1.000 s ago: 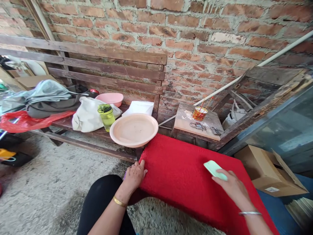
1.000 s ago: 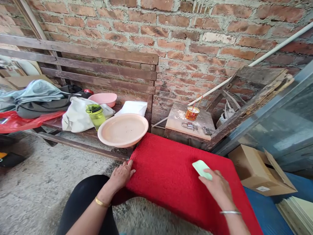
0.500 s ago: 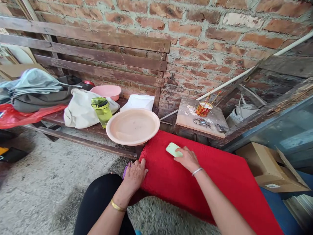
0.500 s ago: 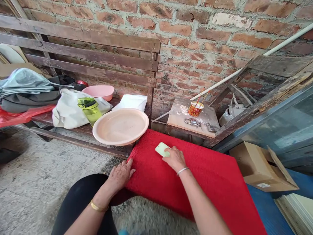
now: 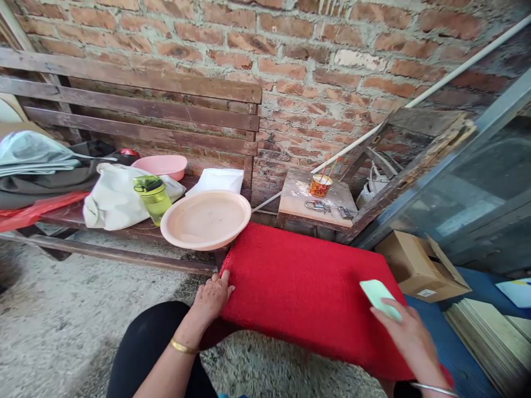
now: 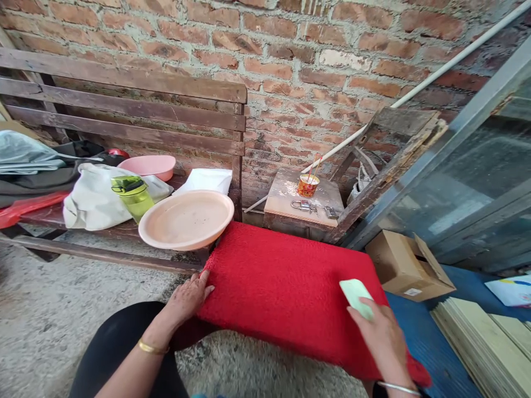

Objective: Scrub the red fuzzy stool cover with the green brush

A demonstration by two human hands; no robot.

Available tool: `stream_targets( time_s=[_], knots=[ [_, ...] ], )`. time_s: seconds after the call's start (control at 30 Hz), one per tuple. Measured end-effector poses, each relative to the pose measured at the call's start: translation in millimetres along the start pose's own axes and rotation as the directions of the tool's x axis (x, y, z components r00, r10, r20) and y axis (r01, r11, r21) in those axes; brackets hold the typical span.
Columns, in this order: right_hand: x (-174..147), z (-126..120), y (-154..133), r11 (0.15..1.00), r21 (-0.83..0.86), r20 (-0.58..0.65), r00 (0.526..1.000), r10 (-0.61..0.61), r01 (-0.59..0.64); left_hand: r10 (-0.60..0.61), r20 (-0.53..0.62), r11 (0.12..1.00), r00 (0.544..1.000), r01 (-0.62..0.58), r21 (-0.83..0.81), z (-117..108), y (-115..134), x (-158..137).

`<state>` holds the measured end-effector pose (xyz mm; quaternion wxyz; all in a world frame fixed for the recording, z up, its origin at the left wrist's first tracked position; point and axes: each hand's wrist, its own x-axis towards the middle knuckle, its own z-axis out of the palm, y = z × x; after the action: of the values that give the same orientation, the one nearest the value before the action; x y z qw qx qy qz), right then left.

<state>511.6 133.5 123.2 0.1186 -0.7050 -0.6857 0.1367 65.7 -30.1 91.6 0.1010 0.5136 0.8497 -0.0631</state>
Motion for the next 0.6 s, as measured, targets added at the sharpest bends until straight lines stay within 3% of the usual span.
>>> stream_targets(
  time_s=[0.1,0.13,0.17,0.23,0.3,0.37,0.43,0.6],
  knots=[
    [-27.6,35.1,-76.5,0.969,0.063,0.105,0.964,-0.243,0.237,0.002,0.044,1.0,0.999,-0.002,0.005,1.4,-1.0,2.6],
    [-36.1,46.6,-104.0,0.924,0.037,0.177,0.907,-0.381,0.381,0.004,0.053,1.0,0.999,-0.004,0.002,1.7,-1.5,3.7],
    [-43.3,56.9,-129.2,0.892,0.042,0.212,0.869,-0.448,0.45,0.007,0.06,1.0,0.998,-0.006,-0.006,1.9,-2.2,4.9],
    [-52.4,71.7,-166.6,0.843,0.056,0.256,0.808,-0.53,0.535,0.014,0.074,1.0,0.997,-0.012,-0.027,2.4,-3.7,7.1],
    [-52.2,76.1,-179.8,0.823,0.058,0.284,0.781,-0.556,0.565,0.023,0.087,0.999,0.996,-0.019,-0.044,3.1,-5.2,8.6],
    [-43.4,68.0,-166.6,0.833,0.028,0.305,0.789,-0.534,0.553,0.031,0.085,0.999,0.996,-0.028,-0.04,4.5,-6.4,9.1],
    [-29.7,47.9,-130.4,0.871,-0.027,0.311,0.832,-0.459,0.49,0.037,0.063,0.999,0.997,-0.036,-0.018,6.7,-7.2,9.2],
    [-4.6,-25.7,14.8,0.948,-0.247,0.219,0.964,-0.148,0.201,0.038,0.06,0.999,0.998,-0.038,0.003,15.4,-9.4,12.0]
  ],
)
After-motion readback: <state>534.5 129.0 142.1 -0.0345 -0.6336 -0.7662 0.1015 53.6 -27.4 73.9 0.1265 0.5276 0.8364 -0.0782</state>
